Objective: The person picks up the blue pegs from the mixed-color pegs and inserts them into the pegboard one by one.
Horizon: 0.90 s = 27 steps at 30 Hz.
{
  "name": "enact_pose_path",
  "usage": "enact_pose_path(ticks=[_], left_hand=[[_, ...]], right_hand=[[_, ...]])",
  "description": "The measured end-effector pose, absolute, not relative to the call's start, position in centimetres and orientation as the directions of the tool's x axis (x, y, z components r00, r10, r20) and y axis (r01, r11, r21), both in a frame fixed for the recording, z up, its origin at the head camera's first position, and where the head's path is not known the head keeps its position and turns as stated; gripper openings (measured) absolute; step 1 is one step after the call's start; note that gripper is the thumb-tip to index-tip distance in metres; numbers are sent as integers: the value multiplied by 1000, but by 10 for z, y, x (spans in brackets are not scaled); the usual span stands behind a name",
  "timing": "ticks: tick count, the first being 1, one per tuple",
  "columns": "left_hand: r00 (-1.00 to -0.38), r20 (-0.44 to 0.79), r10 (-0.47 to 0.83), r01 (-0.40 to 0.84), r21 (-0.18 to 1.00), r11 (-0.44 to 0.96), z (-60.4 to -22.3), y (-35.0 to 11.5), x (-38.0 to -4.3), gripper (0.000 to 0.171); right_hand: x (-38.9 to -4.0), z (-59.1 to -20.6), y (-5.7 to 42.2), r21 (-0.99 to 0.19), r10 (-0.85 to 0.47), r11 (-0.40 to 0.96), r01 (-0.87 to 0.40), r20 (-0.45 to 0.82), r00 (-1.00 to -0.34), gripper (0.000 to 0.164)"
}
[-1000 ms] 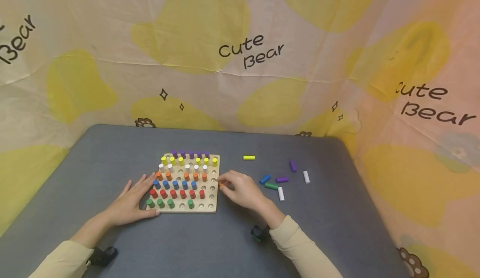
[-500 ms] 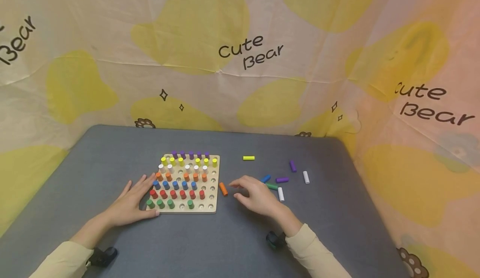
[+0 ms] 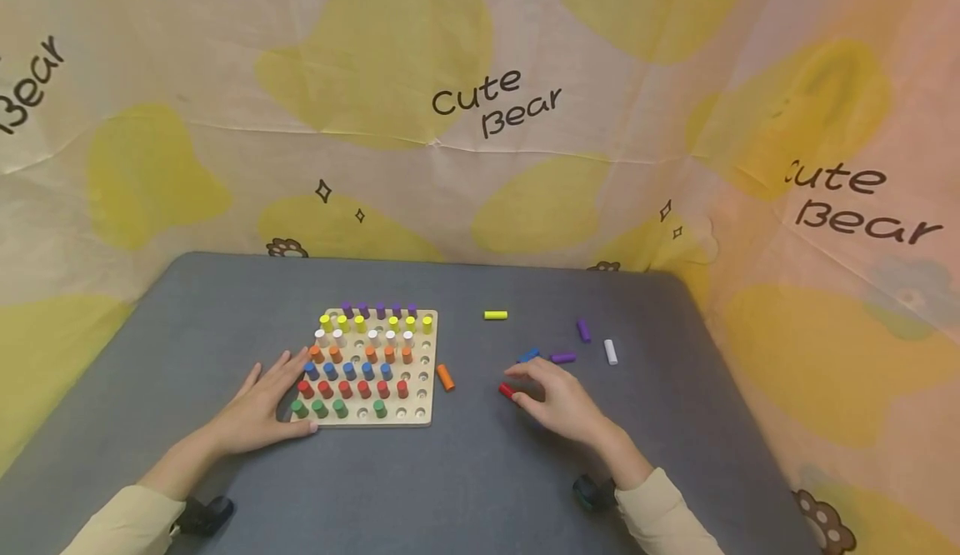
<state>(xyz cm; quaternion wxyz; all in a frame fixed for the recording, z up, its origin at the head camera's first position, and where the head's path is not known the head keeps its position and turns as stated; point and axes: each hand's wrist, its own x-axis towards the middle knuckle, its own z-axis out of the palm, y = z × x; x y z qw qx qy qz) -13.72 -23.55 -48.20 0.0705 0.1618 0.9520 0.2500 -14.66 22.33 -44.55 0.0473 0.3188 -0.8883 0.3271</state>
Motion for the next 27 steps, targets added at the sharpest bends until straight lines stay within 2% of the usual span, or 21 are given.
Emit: enact_pose_path(ticks=[12, 27], left_hand=[[-938, -54, 342, 271, 500, 822, -482, -235, -137, 108], [-940, -68, 334, 258, 497, 829, -480, -235, -137, 108]], right_hand=[[-133, -459, 256, -576, -481, 618, -535, 262, -837, 35], [-125, -472, 266, -533, -486, 642, -550, 271, -831, 29]])
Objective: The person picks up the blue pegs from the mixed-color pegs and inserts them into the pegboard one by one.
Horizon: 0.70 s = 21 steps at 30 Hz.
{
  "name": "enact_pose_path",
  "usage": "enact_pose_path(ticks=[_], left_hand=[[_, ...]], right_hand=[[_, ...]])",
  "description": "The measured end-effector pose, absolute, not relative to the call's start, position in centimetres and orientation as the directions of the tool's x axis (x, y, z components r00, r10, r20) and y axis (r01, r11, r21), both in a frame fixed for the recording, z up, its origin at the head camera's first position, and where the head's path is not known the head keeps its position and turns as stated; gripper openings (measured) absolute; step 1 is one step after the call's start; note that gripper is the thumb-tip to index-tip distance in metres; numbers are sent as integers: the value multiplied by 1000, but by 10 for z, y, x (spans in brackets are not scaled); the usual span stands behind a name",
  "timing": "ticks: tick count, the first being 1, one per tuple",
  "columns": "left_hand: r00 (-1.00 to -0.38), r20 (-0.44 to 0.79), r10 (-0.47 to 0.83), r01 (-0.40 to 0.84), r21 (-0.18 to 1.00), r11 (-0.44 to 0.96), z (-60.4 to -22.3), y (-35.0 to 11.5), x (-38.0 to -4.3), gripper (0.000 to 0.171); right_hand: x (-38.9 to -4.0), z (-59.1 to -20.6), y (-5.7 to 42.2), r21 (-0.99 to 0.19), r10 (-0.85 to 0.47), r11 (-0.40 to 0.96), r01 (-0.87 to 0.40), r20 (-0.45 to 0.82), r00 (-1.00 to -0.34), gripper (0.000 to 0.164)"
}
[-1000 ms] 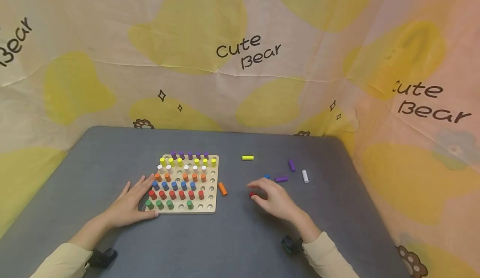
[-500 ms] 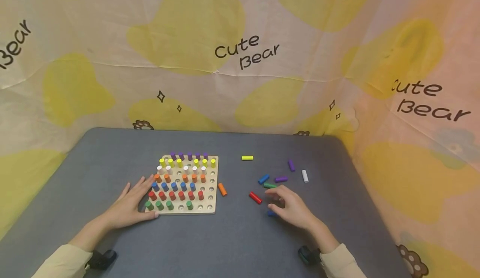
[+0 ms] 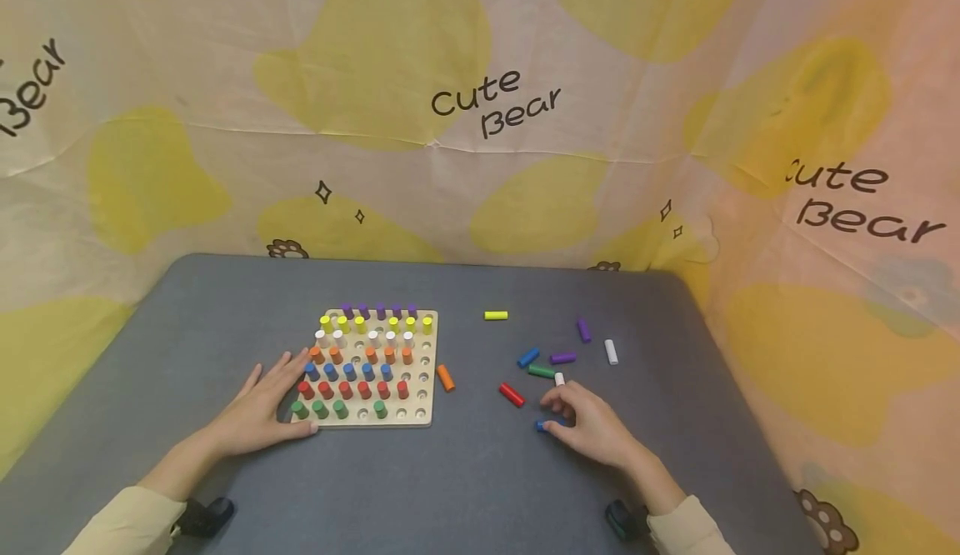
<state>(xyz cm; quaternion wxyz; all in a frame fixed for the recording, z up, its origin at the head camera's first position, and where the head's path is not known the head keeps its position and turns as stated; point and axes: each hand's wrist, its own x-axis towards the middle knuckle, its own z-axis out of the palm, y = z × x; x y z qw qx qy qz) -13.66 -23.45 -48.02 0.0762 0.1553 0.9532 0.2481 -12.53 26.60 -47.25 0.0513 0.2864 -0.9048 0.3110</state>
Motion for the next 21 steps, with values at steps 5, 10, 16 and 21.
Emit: enact_pose_path(ticks=[5, 10, 16, 21], left_hand=[[-940, -73, 335, 256, 499, 828, -481, -235, -137, 108], [-939, -68, 338, 259, 507, 822, -481, -235, -137, 108], [-939, -67, 338, 262, 500, 825, -481, -235, -138, 108], [-939, -65, 339, 262, 504, 823, -481, -235, -137, 108]], right_hand=[[-124, -475, 267, -525, -496, 651, -548, 252, -831, 28], [-124, -476, 267, -519, -513, 660, -543, 217, -831, 27], [-123, -476, 265, -504, -524, 656, -561, 231, -820, 28], [-123, -476, 264, -503, -524, 662, -555, 219, -823, 25]])
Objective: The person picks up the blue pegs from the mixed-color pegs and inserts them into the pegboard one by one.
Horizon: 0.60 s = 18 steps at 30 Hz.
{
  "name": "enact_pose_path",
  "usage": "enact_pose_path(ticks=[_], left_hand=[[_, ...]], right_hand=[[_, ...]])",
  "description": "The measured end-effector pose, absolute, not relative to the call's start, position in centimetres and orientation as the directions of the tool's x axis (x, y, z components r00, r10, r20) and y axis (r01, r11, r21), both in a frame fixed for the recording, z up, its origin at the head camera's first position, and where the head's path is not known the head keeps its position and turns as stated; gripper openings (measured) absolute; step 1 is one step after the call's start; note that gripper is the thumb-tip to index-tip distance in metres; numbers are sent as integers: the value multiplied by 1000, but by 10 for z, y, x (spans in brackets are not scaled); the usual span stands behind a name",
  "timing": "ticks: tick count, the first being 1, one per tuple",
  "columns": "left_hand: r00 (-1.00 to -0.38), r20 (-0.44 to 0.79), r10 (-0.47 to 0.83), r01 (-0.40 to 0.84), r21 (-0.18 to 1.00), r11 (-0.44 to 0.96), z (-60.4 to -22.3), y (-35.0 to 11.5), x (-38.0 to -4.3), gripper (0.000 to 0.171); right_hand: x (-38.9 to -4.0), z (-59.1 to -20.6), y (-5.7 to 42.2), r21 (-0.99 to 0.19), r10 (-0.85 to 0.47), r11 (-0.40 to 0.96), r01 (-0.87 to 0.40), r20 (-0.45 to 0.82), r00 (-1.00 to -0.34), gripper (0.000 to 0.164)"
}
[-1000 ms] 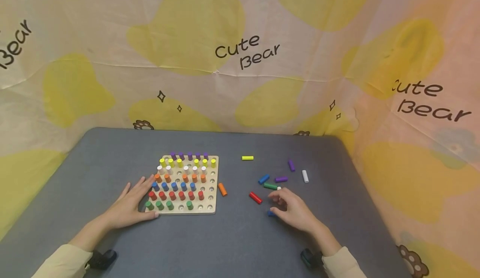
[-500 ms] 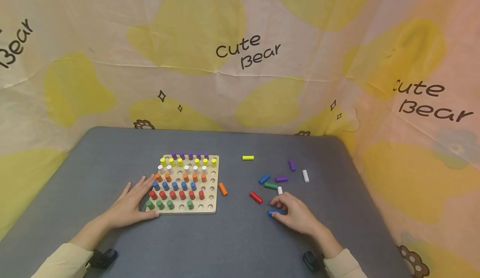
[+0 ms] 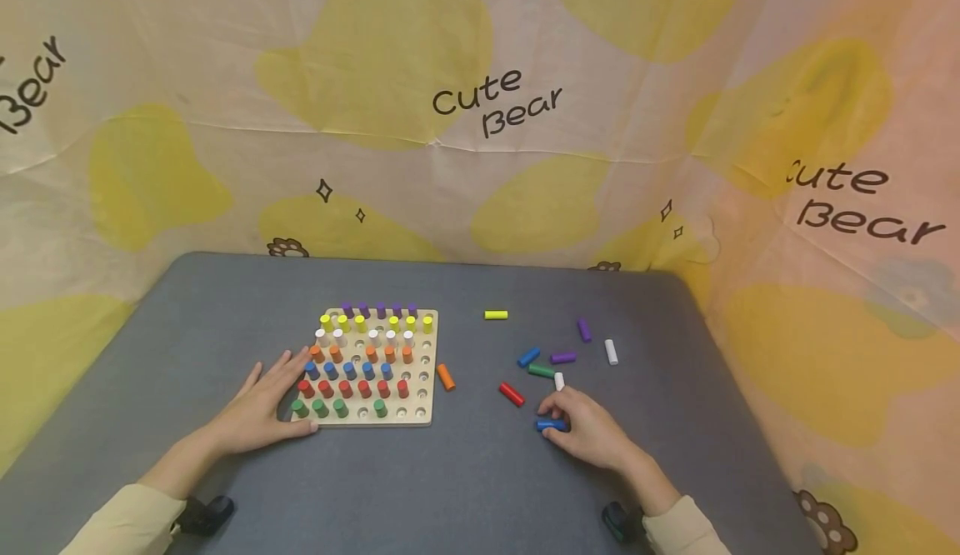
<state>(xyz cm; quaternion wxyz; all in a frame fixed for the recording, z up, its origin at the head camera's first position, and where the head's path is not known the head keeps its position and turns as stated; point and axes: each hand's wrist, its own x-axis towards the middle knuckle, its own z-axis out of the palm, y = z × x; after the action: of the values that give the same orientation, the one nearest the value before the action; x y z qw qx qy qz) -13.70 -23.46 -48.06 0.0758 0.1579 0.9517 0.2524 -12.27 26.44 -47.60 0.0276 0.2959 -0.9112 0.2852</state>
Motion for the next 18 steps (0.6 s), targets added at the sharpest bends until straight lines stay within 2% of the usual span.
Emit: enact_pose_path(ticks=[18], left_hand=[[-939, -57, 339, 265, 506, 821, -482, -235, -137, 108]], right_hand=[[-130, -468, 263, -536, -544, 637, -555, 198, -816, 22]])
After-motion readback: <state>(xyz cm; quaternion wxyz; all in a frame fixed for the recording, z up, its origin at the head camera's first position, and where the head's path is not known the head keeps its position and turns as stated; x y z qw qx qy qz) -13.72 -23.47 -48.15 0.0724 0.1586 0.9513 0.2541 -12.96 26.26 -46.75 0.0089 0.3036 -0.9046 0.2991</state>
